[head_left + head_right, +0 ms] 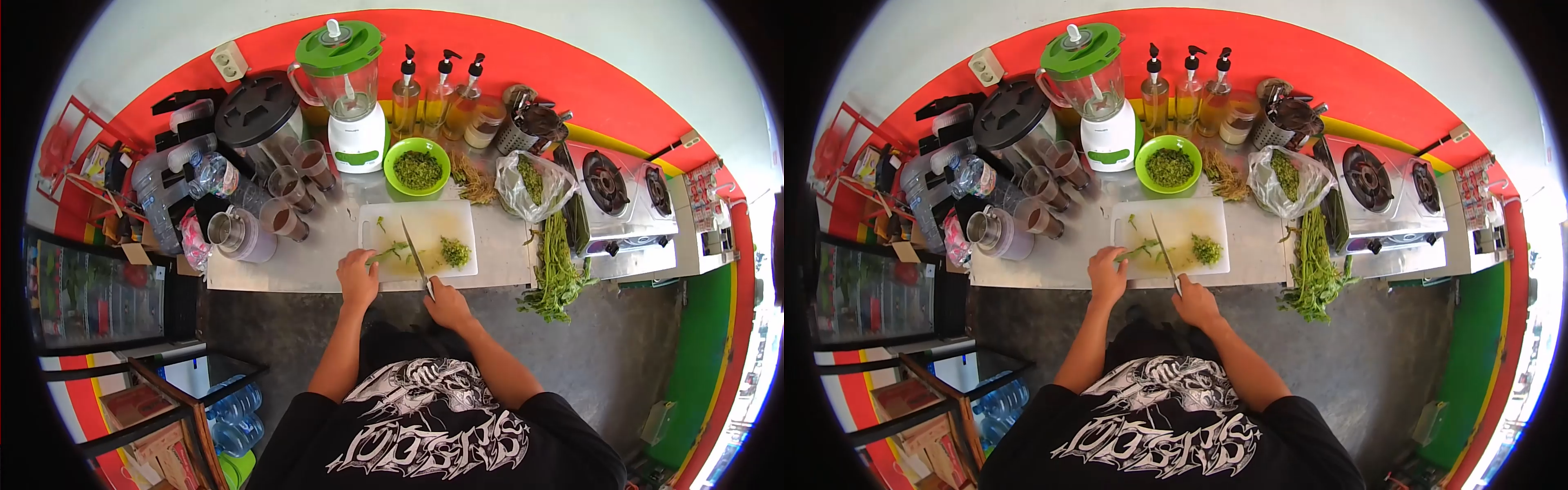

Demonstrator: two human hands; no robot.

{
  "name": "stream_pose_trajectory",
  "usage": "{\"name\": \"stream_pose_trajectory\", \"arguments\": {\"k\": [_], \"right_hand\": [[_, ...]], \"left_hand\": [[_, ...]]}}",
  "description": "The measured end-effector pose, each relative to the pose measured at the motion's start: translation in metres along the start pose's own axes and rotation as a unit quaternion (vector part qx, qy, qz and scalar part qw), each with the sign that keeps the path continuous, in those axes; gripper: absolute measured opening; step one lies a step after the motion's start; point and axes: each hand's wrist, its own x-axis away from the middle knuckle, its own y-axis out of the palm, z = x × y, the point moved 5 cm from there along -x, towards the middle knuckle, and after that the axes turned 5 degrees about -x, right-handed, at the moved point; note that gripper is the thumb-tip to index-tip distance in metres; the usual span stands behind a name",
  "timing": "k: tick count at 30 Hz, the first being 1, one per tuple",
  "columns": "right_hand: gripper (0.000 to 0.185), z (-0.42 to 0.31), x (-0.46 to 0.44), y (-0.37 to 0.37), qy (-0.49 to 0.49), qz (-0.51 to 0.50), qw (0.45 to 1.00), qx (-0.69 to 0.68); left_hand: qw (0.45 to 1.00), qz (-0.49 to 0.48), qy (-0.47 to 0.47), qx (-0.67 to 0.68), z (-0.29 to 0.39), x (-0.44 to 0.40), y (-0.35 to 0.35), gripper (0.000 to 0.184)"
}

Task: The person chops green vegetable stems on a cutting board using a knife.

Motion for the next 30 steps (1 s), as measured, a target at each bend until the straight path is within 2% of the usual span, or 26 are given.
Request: {"name": "stream_pose_trajectory", "arguments": {"k": [2, 6, 8, 10, 12, 16, 18, 24, 30], "right_hand": [[0.043, -0.001, -0.001, -0.002, 0.008, 0.012, 1.0, -0.01], [0.041, 0.0, -0.003, -0.005, 0.024, 0.039, 0.999, -0.016], [0.04, -0.001, -0.004, -0.006, 0.035, 0.045, 0.998, -0.014], [0.037, -0.003, -0.004, -0.005, 0.04, 0.035, 0.998, 0.022], [0.036, -0.005, -0.004, -0.004, 0.051, 0.024, 0.997, 0.044], [0.034, -0.008, -0.001, 0.003, 0.073, -0.007, 0.992, 0.104], [0.031, -0.008, -0.004, 0.01, 0.084, -0.008, 0.992, 0.095], [0.031, -0.009, -0.024, 0.001, 0.089, -0.035, 0.988, 0.124], [0.031, -0.021, -0.017, 0.005, 0.103, -0.063, 0.985, 0.126]], "left_hand": [[0.985, 0.121, -0.003, -0.119, 0.017, 0.007, -0.014, 0.034], [0.992, 0.096, 0.067, -0.045, 0.041, -0.008, 0.003, 0.037], [0.99, 0.022, 0.137, -0.017, 0.05, -0.016, 0.032, 0.04], [0.988, 0.019, 0.153, -0.015, 0.055, -0.02, 0.045, 0.038], [0.983, 0.03, 0.179, -0.03, 0.058, -0.02, 0.051, 0.026], [0.98, -0.006, 0.192, -0.048, 0.055, -0.018, 0.063, 0.015], [0.978, 0.029, 0.205, -0.033, 0.055, -0.014, 0.063, 0.011], [0.977, 0.073, 0.2, 0.011, 0.057, -0.009, 0.059, 0.008], [0.982, 0.048, 0.182, 0.019, 0.061, -0.013, 0.056, 0.011]]}}
